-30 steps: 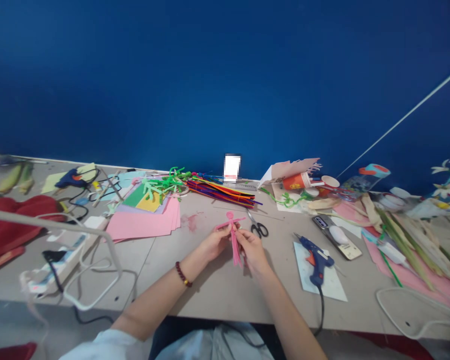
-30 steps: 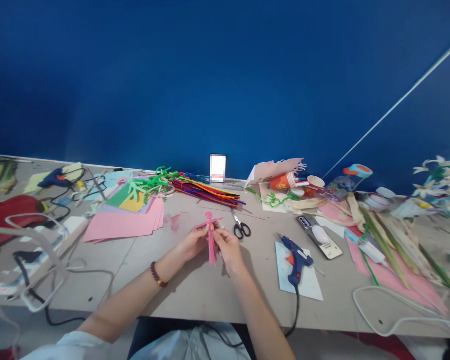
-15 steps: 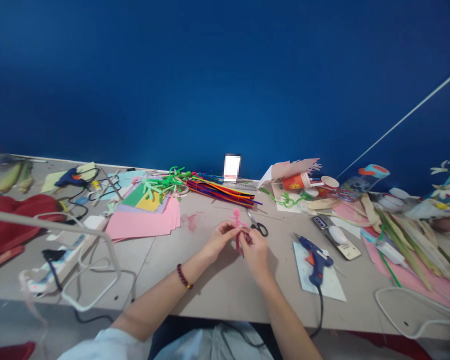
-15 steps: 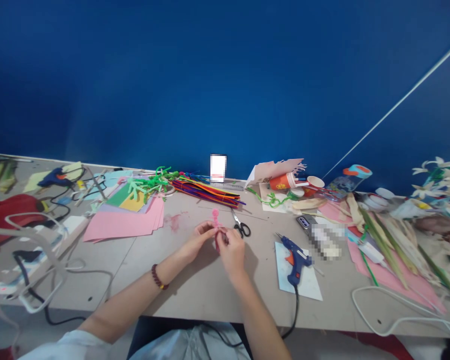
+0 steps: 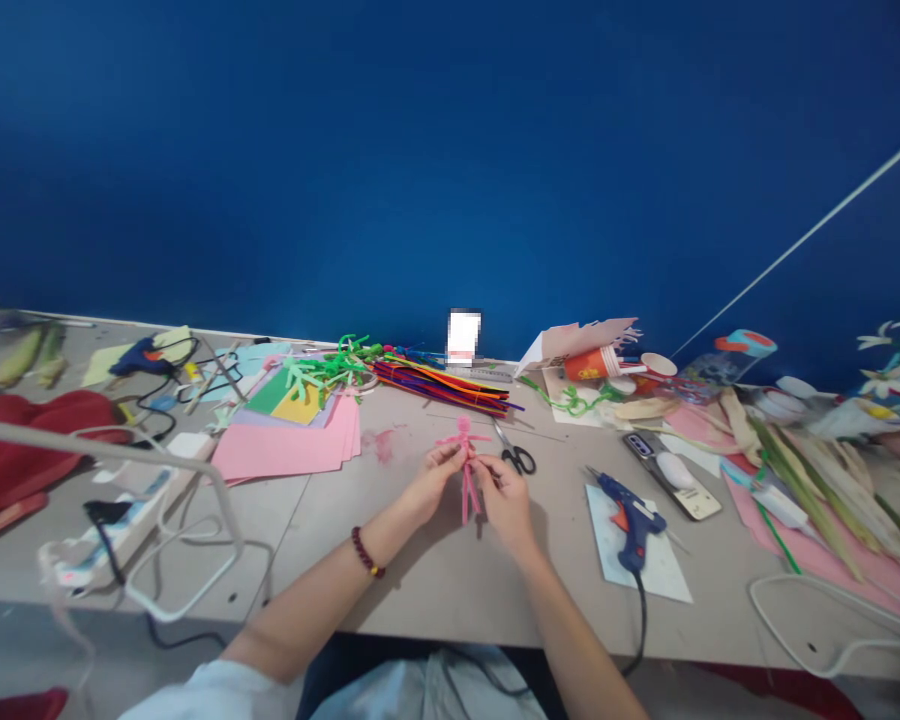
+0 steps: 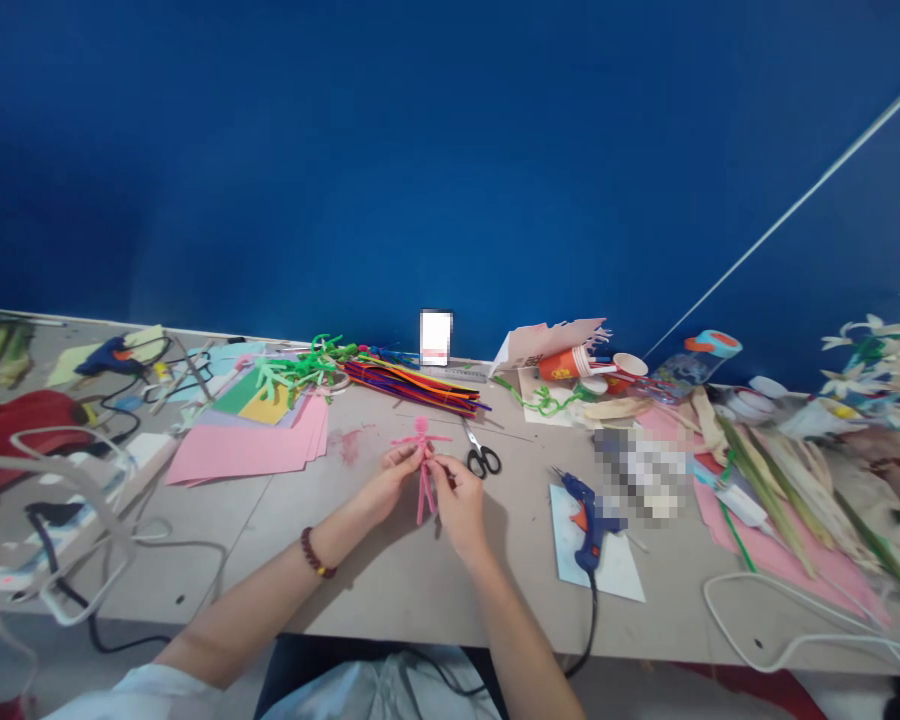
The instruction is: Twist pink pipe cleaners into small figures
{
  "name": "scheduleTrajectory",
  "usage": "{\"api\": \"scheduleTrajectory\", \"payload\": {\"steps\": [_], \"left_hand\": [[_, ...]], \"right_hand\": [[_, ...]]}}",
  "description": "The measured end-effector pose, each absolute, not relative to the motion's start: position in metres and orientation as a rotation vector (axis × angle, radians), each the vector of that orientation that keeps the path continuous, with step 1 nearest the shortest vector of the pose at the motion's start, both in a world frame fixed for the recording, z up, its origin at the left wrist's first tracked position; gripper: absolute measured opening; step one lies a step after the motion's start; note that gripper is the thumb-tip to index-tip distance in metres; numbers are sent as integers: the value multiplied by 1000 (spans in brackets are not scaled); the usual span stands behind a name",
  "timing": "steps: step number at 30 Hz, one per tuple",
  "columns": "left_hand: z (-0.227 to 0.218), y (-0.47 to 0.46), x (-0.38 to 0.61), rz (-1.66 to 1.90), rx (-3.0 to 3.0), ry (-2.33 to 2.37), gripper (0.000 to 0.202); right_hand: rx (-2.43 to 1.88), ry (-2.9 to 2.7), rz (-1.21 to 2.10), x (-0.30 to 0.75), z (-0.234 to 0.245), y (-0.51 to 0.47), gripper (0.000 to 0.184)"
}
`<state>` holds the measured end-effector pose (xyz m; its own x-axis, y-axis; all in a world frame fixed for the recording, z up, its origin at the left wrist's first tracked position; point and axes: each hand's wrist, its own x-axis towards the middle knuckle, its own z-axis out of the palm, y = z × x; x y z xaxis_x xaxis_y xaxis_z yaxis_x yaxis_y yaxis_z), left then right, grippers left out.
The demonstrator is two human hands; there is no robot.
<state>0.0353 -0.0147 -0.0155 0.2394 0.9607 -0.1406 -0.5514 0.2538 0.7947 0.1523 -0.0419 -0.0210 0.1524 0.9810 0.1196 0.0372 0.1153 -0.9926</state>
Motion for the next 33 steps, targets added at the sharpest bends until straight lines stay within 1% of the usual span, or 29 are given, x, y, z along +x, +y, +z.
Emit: {"api": "scheduleTrajectory", "payload": {"steps": [3, 5, 10, 13, 17, 20, 25, 30, 33], "left_hand": [[-15, -16, 35, 1092, 628, 644, 24], [-15, -16, 34, 1059, 620, 585, 21], [-16, -14, 29, 946, 594, 500, 18], [-16, -13, 28, 945, 569, 536, 19], [-14, -13, 30, 1046, 619, 627, 18], [-12, -14, 30, 1151, 742, 737, 18], [-10, -13, 30, 1186, 857, 847, 22], [-16, -9, 30, 1133, 721, 784, 24], [-17, -7, 27, 1103, 771, 789, 22]], "right_hand": [[-1167, -948, 1326, 151, -23, -38, 29], [-1095, -846, 1483, 150, -24, -37, 29], [-1046, -820, 1541, 148, -25, -38, 30], [-1093, -980, 1369, 147, -26, -41, 29], [-1210, -1293, 858, 149, -26, -46, 20], [-1261, -1412, 614, 151, -25, -49, 19], [-1247, -1504, 470, 152, -25, -50, 19], [-1227, -1629, 394, 154, -23, -49, 18], [-1220, -1680, 295, 155, -21, -49, 17]]}}
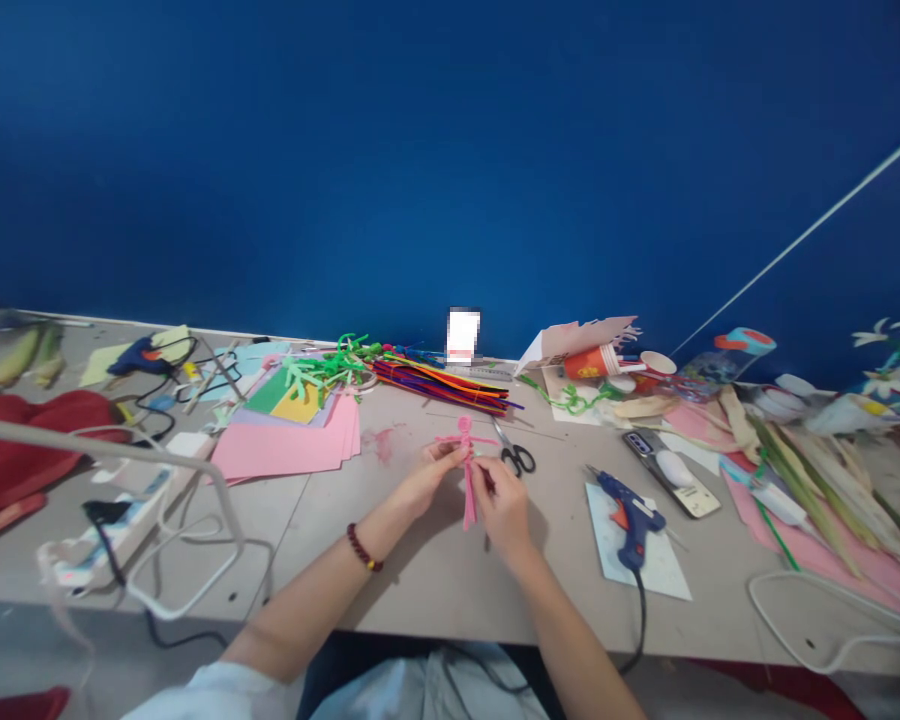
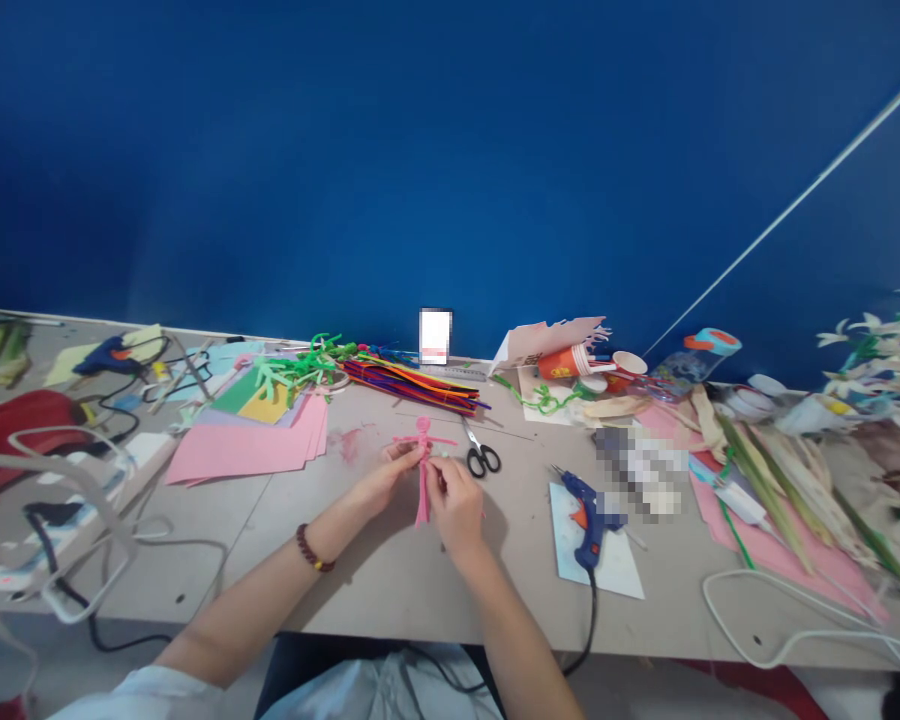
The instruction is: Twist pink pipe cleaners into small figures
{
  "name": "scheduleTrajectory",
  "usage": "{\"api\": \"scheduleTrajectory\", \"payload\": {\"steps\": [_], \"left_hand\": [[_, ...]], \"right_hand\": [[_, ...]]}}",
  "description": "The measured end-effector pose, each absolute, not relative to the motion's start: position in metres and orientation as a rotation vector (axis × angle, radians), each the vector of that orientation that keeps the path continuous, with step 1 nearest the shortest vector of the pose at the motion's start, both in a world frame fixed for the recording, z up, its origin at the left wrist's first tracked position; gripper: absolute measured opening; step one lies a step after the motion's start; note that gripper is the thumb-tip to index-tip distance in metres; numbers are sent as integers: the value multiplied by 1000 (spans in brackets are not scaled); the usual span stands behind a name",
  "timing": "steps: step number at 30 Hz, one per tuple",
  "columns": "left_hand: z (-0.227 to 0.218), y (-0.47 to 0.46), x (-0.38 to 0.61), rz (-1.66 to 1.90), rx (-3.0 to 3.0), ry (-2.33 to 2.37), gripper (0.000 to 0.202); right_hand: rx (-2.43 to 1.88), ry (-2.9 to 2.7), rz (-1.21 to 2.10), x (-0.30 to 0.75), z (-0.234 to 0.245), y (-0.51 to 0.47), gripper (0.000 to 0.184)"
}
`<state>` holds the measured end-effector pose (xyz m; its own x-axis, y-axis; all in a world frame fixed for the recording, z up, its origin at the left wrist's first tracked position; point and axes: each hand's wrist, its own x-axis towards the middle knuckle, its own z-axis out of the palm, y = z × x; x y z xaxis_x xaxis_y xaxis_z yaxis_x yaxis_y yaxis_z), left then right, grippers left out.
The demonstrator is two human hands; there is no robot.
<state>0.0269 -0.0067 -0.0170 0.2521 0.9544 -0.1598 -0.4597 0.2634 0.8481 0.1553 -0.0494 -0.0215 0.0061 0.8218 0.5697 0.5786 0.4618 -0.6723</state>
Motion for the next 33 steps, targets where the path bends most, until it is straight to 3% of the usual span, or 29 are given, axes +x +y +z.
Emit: {"api": "scheduleTrajectory", "payload": {"steps": [4, 7, 17, 20, 25, 33], "left_hand": [[-14, -7, 23, 1108, 854, 826, 25], [-13, -8, 23, 1096, 826, 812, 27], [-9, -11, 27, 965, 695, 575, 29], [-13, -10, 29, 970, 678, 592, 27], [-18, -9, 32, 1033, 725, 710, 22], [-16, -11, 33, 1113, 806, 882, 20]], "right_hand": [[-1195, -1746, 151, 156, -19, -50, 18], [-1213, -1676, 250, 154, -19, -51, 18], [-1044, -850, 1474, 144, -17, -41, 33], [-1009, -748, 1626, 147, -16, -39, 38], [-1117, -865, 1368, 152, -21, -39, 32], [-1364, -1565, 383, 157, -25, -45, 24]]}}
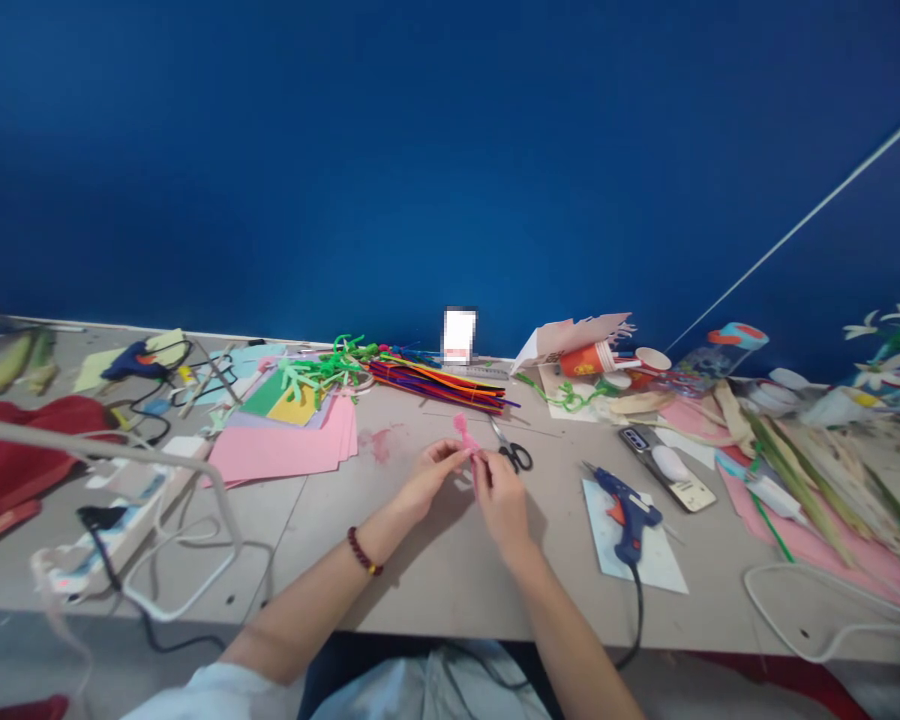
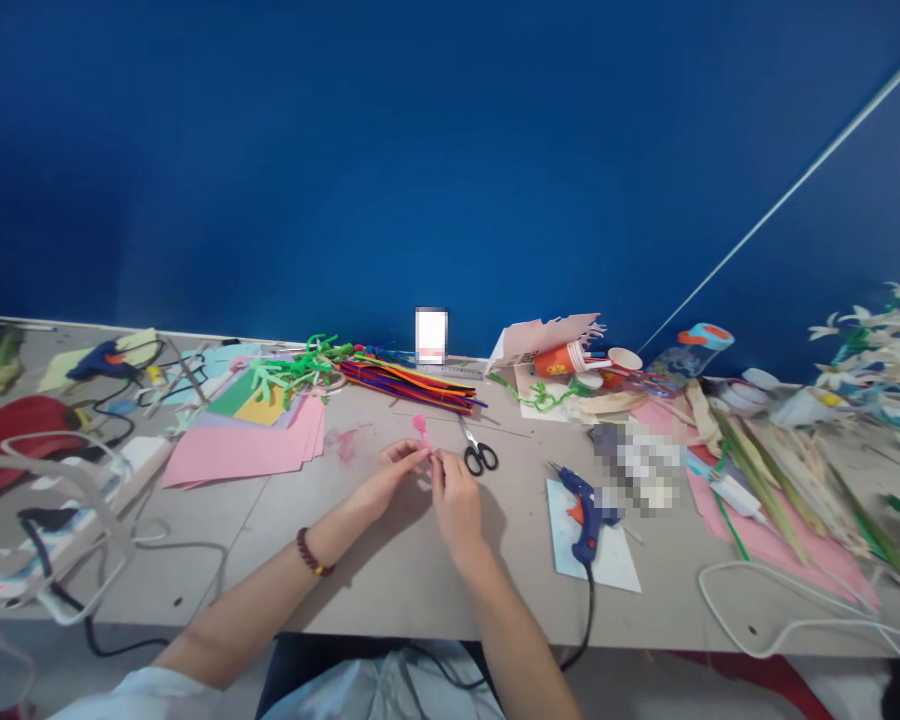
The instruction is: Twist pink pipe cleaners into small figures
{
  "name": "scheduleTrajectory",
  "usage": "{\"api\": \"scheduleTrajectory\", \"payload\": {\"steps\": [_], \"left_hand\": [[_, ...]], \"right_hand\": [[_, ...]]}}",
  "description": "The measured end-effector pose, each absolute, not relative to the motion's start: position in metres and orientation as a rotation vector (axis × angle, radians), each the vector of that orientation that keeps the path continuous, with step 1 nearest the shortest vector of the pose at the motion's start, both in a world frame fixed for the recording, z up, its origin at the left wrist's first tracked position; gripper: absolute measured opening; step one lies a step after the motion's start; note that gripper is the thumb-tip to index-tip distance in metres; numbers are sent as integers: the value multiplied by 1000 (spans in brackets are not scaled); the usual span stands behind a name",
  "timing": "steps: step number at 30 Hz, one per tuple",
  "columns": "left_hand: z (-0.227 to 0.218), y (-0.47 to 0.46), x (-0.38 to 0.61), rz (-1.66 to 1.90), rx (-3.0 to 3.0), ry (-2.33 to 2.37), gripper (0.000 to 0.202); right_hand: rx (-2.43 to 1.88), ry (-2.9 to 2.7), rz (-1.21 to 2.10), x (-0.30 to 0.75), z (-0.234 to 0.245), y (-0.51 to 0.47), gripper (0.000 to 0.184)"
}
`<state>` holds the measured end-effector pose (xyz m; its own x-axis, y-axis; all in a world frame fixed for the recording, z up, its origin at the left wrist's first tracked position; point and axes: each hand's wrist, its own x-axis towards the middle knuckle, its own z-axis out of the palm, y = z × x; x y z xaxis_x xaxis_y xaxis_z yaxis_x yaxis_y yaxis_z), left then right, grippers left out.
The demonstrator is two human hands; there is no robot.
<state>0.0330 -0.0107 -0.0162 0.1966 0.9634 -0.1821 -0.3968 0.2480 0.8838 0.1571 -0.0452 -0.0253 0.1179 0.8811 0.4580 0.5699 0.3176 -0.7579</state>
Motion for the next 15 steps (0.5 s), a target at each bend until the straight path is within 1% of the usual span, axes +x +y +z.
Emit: {"api": "scheduleTrajectory", "payload": {"steps": [3, 6, 9, 15], "left_hand": [[-17, -11, 33, 1124, 784, 881, 22], [-15, -11, 32, 1123, 801, 847, 22], [-13, -12, 31, 1108, 844, 787, 22], [-14, -12, 30, 1079, 836, 753, 21]], "right_hand": [[-1347, -1668, 289, 157, -26, -46, 26], [-1311, -1678, 325, 157, -25, -46, 24], [-1294, -1621, 462, 157, -23, -45, 23], [-1248, -1377, 846, 159, -27, -40, 25]]}}
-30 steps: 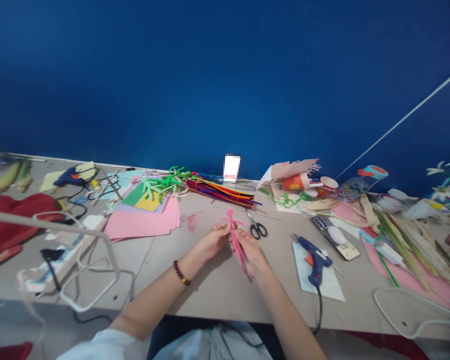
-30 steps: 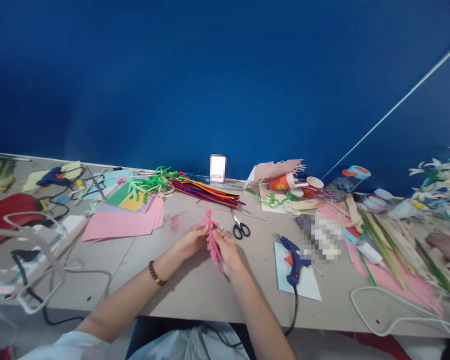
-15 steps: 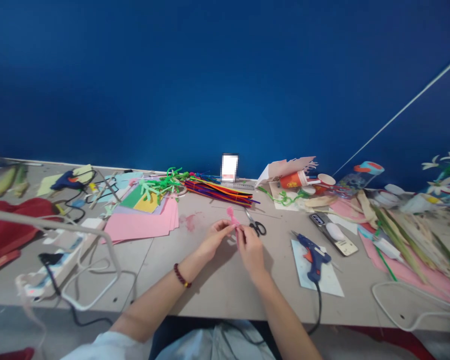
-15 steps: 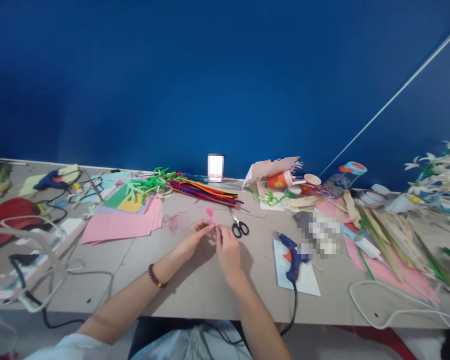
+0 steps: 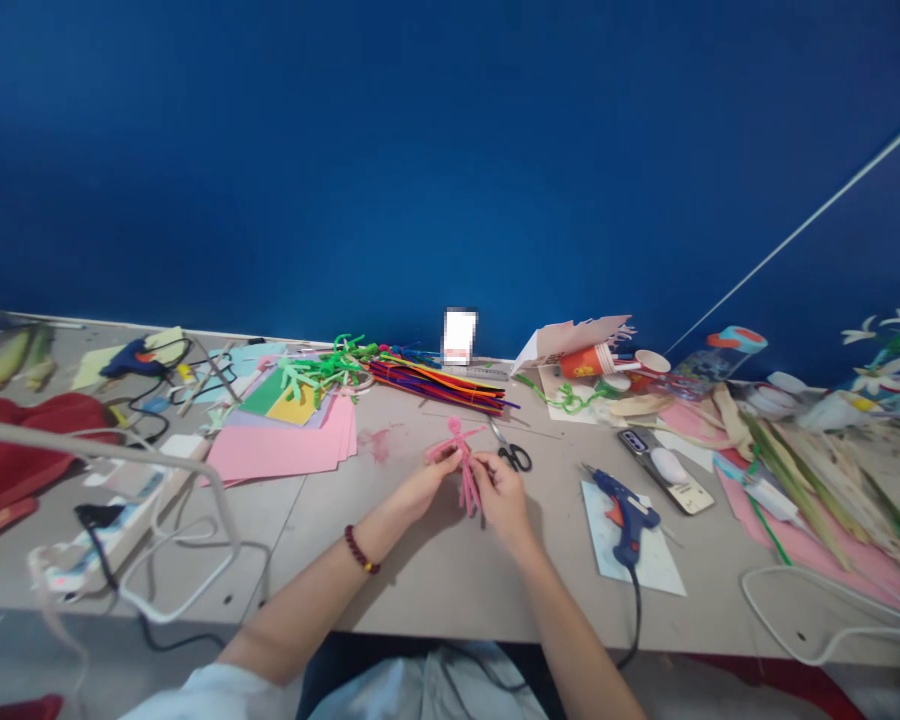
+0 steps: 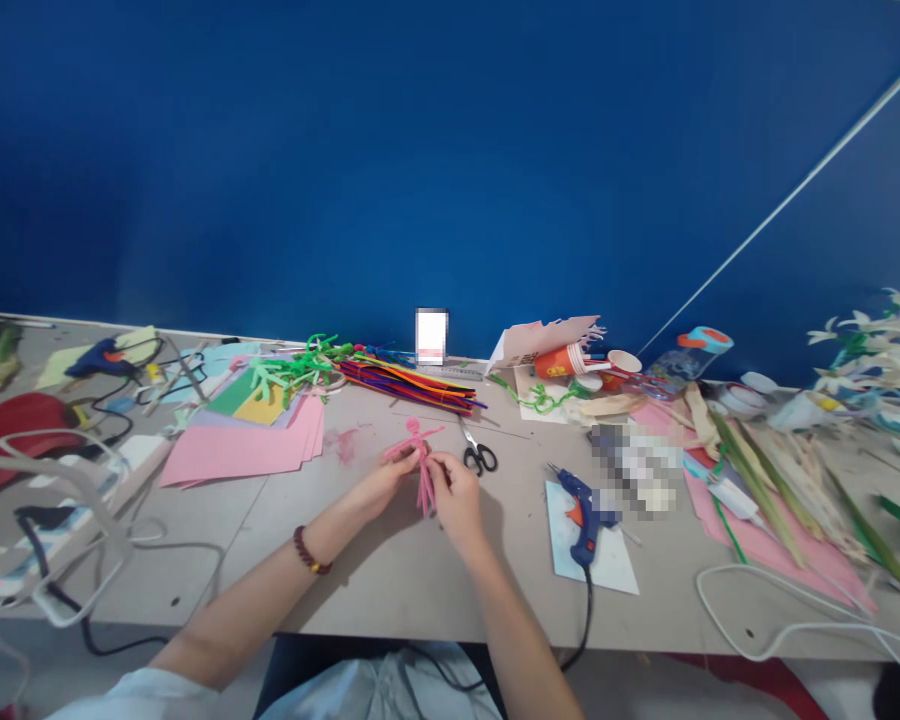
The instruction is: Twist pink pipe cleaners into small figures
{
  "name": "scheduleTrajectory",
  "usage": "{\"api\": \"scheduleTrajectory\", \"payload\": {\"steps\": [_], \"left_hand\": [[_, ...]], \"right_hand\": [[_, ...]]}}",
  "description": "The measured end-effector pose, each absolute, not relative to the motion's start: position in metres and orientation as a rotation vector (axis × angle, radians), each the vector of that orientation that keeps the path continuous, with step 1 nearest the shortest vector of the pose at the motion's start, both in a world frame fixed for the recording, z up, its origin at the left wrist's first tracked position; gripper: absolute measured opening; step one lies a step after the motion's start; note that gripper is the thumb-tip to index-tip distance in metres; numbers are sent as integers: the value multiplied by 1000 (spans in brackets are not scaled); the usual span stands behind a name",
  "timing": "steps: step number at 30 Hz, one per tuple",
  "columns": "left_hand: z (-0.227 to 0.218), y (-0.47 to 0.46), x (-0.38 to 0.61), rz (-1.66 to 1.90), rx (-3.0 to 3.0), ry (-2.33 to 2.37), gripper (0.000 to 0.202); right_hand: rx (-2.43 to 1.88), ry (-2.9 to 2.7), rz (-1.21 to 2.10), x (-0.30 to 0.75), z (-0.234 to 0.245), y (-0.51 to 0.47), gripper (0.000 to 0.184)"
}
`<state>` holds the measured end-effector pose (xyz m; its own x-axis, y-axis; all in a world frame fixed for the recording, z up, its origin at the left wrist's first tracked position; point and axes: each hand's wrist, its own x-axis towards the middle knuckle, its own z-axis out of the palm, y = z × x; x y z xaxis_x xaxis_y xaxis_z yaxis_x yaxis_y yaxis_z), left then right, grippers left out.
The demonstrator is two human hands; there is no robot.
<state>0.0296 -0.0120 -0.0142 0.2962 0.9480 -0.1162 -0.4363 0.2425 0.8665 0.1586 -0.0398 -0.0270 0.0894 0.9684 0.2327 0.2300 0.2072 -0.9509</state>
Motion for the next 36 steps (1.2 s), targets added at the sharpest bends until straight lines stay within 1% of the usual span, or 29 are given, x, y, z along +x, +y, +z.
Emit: {"api": "scheduleTrajectory", "payload": {"steps": [9, 12, 14, 17, 23, 25, 29, 36], "left_hand": [[-9, -12, 27, 921, 660, 568, 22], [-9, -12, 30, 932, 616, 573, 20], [-11, -12, 32, 957, 598, 600, 17], [-14, -12, 33, 945, 580, 638, 16], [-17, -14, 36, 1047, 695, 777, 20], [-18, -14, 37, 1083, 708, 831, 23], [-19, -13, 36, 1102, 666, 779, 26], [-18, -12, 33, 1103, 647, 721, 26]], "right_hand": [[-1105, -1083, 1263, 153, -25, -36, 31], [-1075, -1020, 1321, 152, -25, -36, 33], [-1085, -1003, 1274, 153, -26, -36, 32], [-1146, -1056, 1122, 157, -26, -37, 30], [-1346, -1496, 532, 161, -26, -42, 23], [-1350, -1621, 425, 160, -27, -43, 24], [-1293, -1703, 449, 158, -27, -42, 23], [-1212, -1492, 761, 159, -26, -39, 21]]}}
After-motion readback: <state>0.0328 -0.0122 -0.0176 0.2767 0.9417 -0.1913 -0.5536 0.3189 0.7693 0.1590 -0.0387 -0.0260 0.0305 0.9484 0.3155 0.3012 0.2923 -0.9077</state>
